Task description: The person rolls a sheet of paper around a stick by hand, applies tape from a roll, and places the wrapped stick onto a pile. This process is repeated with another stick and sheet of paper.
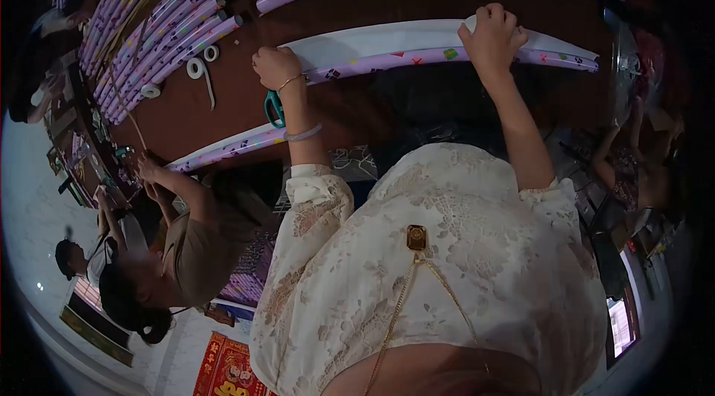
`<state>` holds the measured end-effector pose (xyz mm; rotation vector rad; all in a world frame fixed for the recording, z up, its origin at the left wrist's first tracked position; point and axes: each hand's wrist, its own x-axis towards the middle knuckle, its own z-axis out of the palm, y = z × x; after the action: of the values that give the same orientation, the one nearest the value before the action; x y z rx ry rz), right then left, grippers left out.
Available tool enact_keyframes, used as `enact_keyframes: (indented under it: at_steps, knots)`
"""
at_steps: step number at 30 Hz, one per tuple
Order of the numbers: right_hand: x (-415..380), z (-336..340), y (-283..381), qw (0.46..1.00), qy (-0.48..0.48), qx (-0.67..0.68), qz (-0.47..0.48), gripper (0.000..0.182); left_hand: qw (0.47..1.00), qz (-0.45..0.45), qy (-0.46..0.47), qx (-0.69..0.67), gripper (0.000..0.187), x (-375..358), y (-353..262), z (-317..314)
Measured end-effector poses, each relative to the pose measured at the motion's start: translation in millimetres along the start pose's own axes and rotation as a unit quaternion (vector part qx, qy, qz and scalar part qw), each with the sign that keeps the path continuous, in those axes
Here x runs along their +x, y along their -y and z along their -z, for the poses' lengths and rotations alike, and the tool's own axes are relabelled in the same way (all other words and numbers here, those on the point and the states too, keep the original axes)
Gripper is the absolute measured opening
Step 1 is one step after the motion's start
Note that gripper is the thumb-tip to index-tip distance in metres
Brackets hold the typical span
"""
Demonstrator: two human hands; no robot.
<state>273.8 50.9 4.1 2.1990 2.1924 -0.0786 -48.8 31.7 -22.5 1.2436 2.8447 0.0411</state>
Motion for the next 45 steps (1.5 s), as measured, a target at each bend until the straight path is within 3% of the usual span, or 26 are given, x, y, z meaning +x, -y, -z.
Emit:
enact_keyframes:
  at_steps: [7,9,13,16,23,30,34,40,45]
  knots:
    - [8.3,-5.7,2.2,1.000,0.007,-0.021,0.005,0.030,1.000,0.013,0.009,0.000,0.019,0.7,-2.3,0.5]
    - [11.6,-9.5,2.6,0.999,-0.031,-0.022,0.019,0.019,1.000,0.015,0.014,0.000,0.020,0.9,-3.6,-0.3]
    - [14.9,-8.2,7.8,0.998,-0.041,-0.032,0.028,0.016,0.999,0.025,0.021,0.000,0.020,0.7,-5.6,2.9]
    - [17.8,-3.3,13.4,0.996,0.009,-0.084,0.011,0.024,1.000,0.020,0.015,-0.012,0.019,2.5,-2.2,-2.5]
    - [22.1,-1.4,18.7,0.995,0.001,-0.096,0.037,0.012,1.000,0.018,-0.003,-0.009,0.018,1.4,-2.8,-3.0]
    - [26.9,-9.4,18.5,0.990,0.006,-0.132,0.048,0.010,0.997,-0.019,0.051,0.048,0.031,6.6,0.7,4.4]
    - [27.6,-10.0,20.3,0.992,0.013,-0.121,0.045,0.009,0.996,-0.065,0.014,0.066,0.020,9.6,1.2,8.6]
    - [28.0,-14.2,21.2,0.992,-0.008,-0.119,0.044,0.008,0.988,-0.040,0.118,0.093,0.028,24.1,1.8,11.2]
    - [32.6,-26.6,29.0,0.992,0.042,-0.113,0.043,0.013,0.981,0.013,0.176,0.079,0.044,34.0,12.3,15.1]
